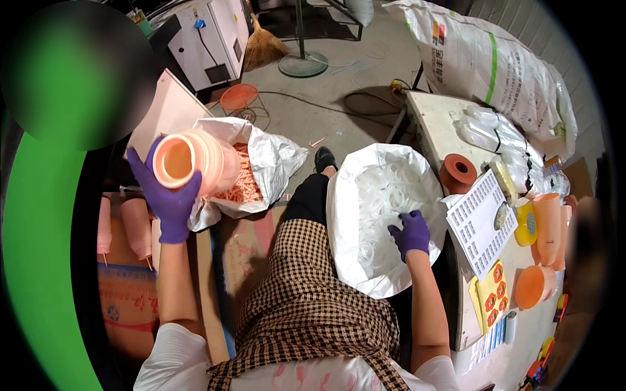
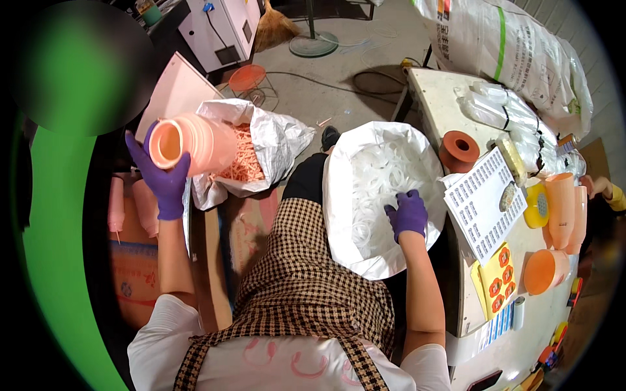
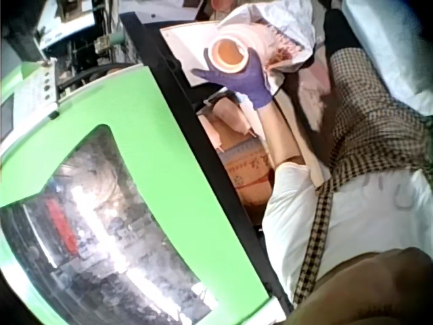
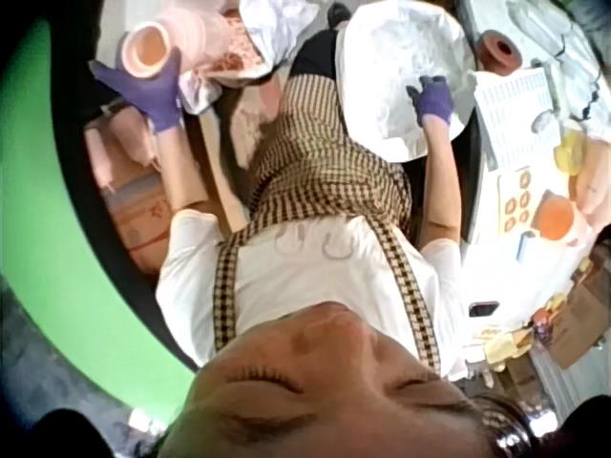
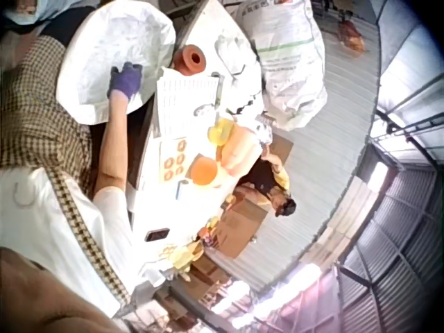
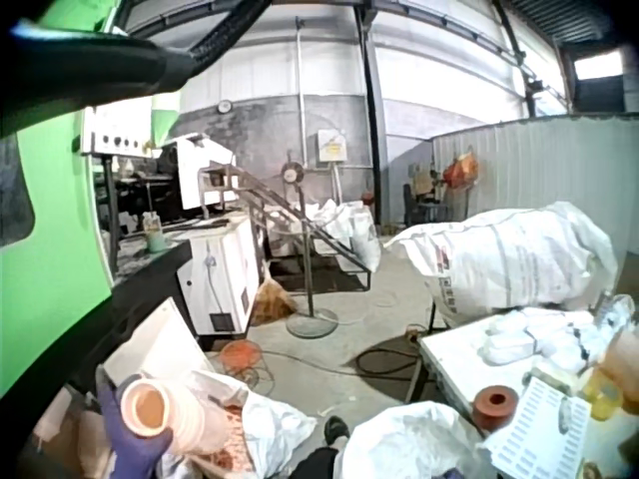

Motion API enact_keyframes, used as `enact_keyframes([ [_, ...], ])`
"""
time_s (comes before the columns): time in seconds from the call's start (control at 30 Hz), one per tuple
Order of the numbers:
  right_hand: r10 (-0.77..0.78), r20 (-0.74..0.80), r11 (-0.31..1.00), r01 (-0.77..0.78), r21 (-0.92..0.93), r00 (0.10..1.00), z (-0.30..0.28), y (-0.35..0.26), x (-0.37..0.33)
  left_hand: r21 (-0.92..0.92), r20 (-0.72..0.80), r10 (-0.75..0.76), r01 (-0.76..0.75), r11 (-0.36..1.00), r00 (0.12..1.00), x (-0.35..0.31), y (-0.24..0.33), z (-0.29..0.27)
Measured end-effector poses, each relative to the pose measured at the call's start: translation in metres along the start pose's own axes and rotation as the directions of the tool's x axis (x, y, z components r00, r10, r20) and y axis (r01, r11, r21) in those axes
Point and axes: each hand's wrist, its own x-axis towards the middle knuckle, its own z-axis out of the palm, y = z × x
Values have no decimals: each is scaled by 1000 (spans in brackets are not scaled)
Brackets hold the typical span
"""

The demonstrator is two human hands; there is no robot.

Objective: The person applies stickers to plastic bottles, then inserts a small tube into each bottle and places them into a bin.

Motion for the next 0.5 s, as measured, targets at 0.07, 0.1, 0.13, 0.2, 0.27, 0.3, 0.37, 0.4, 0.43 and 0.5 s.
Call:
enact_keyframes([
  [0.07,179,339,955,-246,167,924,13,26,-1,-53,38,1,1,999,999,-18,9,3],
  [0.1,173,345,956,-241,167,923,7,23,-2,-83,54,3,1,997,999,-34,14,7],
  [0.13,241,291,868,-340,362,926,-5,22,-3,75,180,98,-113,991,979,-44,21,4],
  [0.2,376,234,629,-432,646,897,-21,16,-8,111,331,46,-87,990,943,-70,41,1],
  [0.27,288,242,496,-361,790,926,-40,-4,-12,-62,372,-172,209,976,912,-110,56,6],
  [0.3,200,201,476,-275,835,959,-43,-16,-15,-137,403,-264,343,929,876,-121,64,11],
  [0.37,158,481,188,-504,843,863,-42,-51,-34,34,457,-14,-2,999,889,-118,81,12],
  [0.4,-26,532,170,-521,837,846,-38,-65,-48,-25,524,-26,46,999,851,-123,80,17],
  [0.43,-221,559,147,-540,829,799,-32,-78,-62,-68,588,-35,92,993,808,-128,75,20],
  [0.5,-409,540,629,-202,751,736,-16,-102,-87,-54,602,4,36,998,799,-125,70,19],
])
